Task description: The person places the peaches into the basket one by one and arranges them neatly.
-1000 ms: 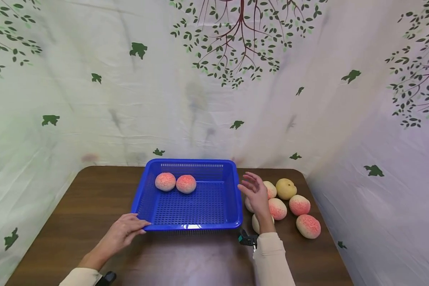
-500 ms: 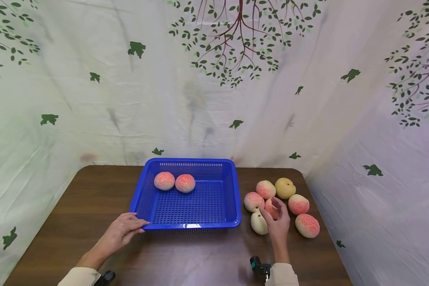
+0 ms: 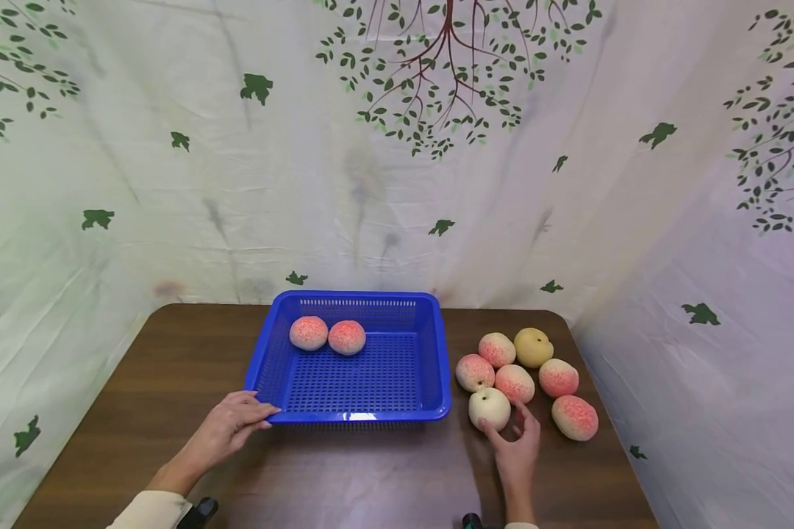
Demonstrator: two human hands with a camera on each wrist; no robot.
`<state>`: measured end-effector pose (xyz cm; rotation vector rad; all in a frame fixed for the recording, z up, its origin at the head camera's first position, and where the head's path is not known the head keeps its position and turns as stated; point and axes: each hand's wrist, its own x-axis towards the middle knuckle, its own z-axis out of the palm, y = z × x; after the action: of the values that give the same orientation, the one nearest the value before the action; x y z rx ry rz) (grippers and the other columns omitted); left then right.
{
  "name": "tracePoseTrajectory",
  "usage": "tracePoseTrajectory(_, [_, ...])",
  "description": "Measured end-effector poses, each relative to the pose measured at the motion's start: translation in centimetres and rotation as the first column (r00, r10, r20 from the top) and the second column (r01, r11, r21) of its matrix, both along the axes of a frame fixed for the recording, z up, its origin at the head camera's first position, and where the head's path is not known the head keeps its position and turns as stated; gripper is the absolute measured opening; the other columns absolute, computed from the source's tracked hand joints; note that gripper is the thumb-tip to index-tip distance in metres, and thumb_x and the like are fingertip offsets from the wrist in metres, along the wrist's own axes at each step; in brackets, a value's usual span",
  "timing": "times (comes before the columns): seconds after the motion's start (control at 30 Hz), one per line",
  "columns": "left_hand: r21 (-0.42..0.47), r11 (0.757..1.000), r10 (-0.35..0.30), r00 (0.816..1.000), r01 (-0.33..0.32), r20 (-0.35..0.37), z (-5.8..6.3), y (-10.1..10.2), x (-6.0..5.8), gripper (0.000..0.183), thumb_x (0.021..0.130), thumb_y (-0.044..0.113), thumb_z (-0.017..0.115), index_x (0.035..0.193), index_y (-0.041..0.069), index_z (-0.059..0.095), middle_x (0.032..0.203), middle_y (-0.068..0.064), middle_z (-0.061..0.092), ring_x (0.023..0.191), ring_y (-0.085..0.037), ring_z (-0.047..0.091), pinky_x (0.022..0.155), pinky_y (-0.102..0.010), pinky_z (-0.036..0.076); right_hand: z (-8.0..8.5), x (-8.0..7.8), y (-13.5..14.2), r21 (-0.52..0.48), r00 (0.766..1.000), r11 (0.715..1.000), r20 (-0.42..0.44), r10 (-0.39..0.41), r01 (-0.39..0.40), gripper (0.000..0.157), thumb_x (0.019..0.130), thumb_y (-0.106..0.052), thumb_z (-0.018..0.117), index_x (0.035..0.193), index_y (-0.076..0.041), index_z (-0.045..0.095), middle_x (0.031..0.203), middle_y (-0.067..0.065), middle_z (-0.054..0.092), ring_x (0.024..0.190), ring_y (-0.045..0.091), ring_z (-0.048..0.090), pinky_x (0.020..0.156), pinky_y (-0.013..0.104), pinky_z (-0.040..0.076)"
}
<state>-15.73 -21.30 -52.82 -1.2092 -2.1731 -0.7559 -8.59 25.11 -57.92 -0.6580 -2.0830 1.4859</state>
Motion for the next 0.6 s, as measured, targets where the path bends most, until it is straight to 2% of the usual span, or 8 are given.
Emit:
tracePoseTrajectory(0.13, [-0.001, 1.000, 0.001, 1.000, -0.001, -0.009, 0.0, 0.0, -0.1, 0.051, 0.099, 0.038, 0.041, 0.090, 0.002, 0.075, 0.083, -0.004, 0.074, 0.074, -0.017, 0.064, 0.081, -0.040, 0.043, -0.4, -0.2, -0.5, -0.019, 1.000, 1.000, -0.001, 0.022, -0.022, 0.073, 0.072, 0.001, 0.082, 0.135, 0.004, 0.045, 0.123, 0.024, 0.050, 0.095, 0.008, 0.050, 0.077, 0.012, 0.042])
tracePoseTrajectory(0.23, [-0.003, 1.000, 0.001, 1.000, -0.001, -0.008, -0.1, 0.0, 0.0, 0.051, 0.099, 0.038, 0.040, 0.091, 0.003, 0.075, 0.083, -0.003, 0.074, 0.074, -0.017, 0.063, 0.081, -0.040, 0.042, -0.8, -0.4, -0.8, -0.038, 1.000, 0.999, -0.010, 0.025, -0.025, 0.075, 0.070, 0.004, 0.082, 0.135, 0.004, 0.044, 0.124, 0.023, 0.052, 0.090, -0.001, 0.048, 0.074, 0.009, 0.041])
tracePoseTrajectory(0.47, [0.004, 1.000, -0.005, 1.000, 0.005, -0.005, 0.0, 0.0, 0.1, 0.050, 0.099, 0.038, 0.041, 0.092, 0.003, 0.075, 0.084, -0.004, 0.074, 0.074, -0.017, 0.064, 0.083, -0.039, 0.042, -1.4, -1.1, -1.5, -0.068, 1.000, 0.998, -0.022, 0.003, -0.005, 0.081, 0.069, 0.001, 0.084, 0.137, 0.001, 0.039, 0.129, 0.018, 0.050, 0.096, 0.000, 0.046, 0.075, 0.010, 0.037])
tracePoseTrajectory(0.6, [0.013, 1.000, -0.007, 1.000, 0.008, -0.016, 0.1, -0.1, 0.1, 0.050, 0.099, 0.038, 0.041, 0.091, 0.002, 0.075, 0.083, -0.002, 0.074, 0.074, -0.016, 0.064, 0.083, -0.039, 0.042, -1.5, -1.4, -1.9, -0.072, 1.000, 0.997, -0.026, -0.010, 0.008, 0.084, 0.067, 0.000, 0.086, 0.136, 0.001, 0.039, 0.129, 0.018, 0.048, 0.102, 0.009, 0.047, 0.079, 0.013, 0.037])
